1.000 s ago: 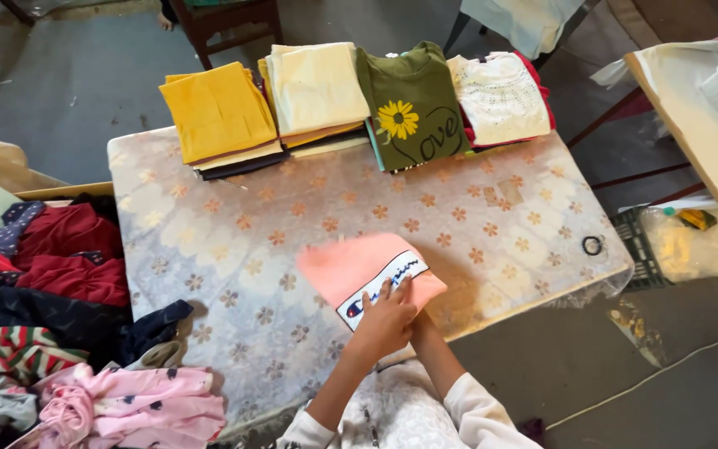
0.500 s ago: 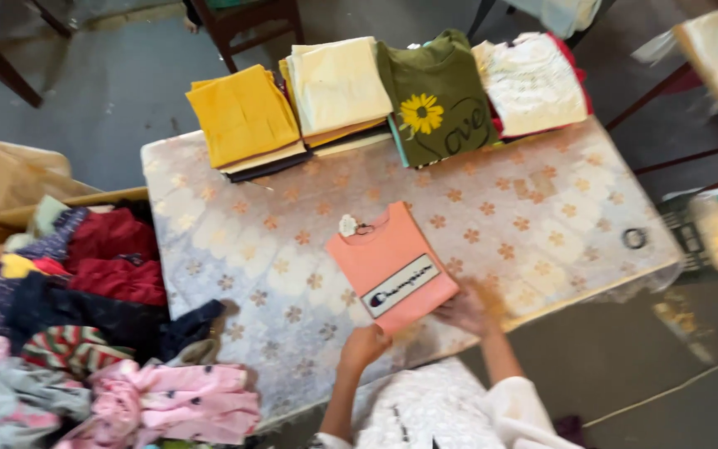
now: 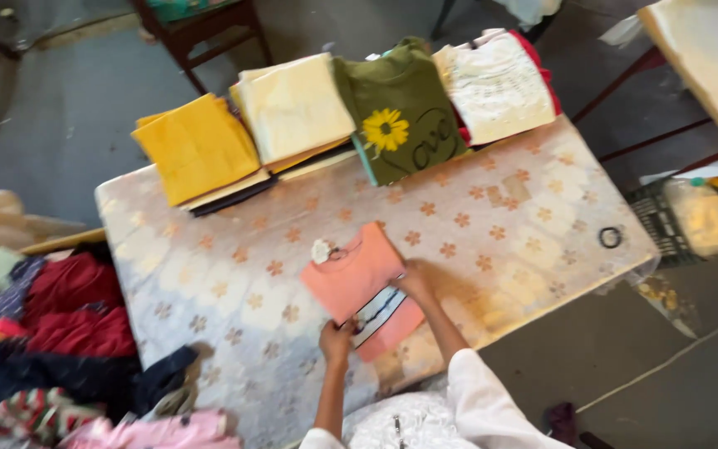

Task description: Folding various items of clothing and stacking them on a table.

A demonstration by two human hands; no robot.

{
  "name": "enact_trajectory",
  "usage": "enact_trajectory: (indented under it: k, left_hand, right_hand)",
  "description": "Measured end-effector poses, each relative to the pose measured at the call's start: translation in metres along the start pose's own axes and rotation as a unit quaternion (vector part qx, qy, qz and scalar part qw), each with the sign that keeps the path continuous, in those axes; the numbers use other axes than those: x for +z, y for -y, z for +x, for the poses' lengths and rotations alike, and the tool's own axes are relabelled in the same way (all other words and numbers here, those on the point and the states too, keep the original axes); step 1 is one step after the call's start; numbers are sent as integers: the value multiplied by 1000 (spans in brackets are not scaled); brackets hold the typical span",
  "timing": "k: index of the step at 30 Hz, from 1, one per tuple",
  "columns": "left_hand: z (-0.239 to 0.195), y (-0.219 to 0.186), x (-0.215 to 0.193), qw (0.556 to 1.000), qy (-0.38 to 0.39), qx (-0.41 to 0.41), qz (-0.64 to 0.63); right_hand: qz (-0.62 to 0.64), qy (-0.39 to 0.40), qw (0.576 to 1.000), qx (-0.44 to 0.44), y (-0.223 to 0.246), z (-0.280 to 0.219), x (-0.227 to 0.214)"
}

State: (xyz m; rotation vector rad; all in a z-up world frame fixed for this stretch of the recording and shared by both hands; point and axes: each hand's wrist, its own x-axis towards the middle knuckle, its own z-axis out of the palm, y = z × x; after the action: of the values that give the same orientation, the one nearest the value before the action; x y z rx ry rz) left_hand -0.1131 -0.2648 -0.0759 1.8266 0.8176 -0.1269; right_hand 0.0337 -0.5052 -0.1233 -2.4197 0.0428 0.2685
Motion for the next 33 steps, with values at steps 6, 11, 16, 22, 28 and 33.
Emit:
enact_trajectory:
  k: [6,11,16,22,28,33]
  left_hand:
    - [-42,-90,-27,927,204,-133,-285]
    - [-69,-191,1,877,275,-214,-329]
    - [-44,-316,110,868,299,-173,-356]
    - [37,-475,231,878,317,43,-357]
    - [140,-468,335,867,259,190,-382]
    - [145,-423,390,931,232,-51,-278]
  right_hand:
    - [452,373,767,263,46,-33,-116]
    - [532,363,680,350,6,-32,-213]
    - [536,253,794,134,-89,43,-296]
    - [377,30,871,-315,-124,192,-450]
    - [607,111,784,66,-91,317,-491]
    - [622,3,783,-4,-45,298,-478]
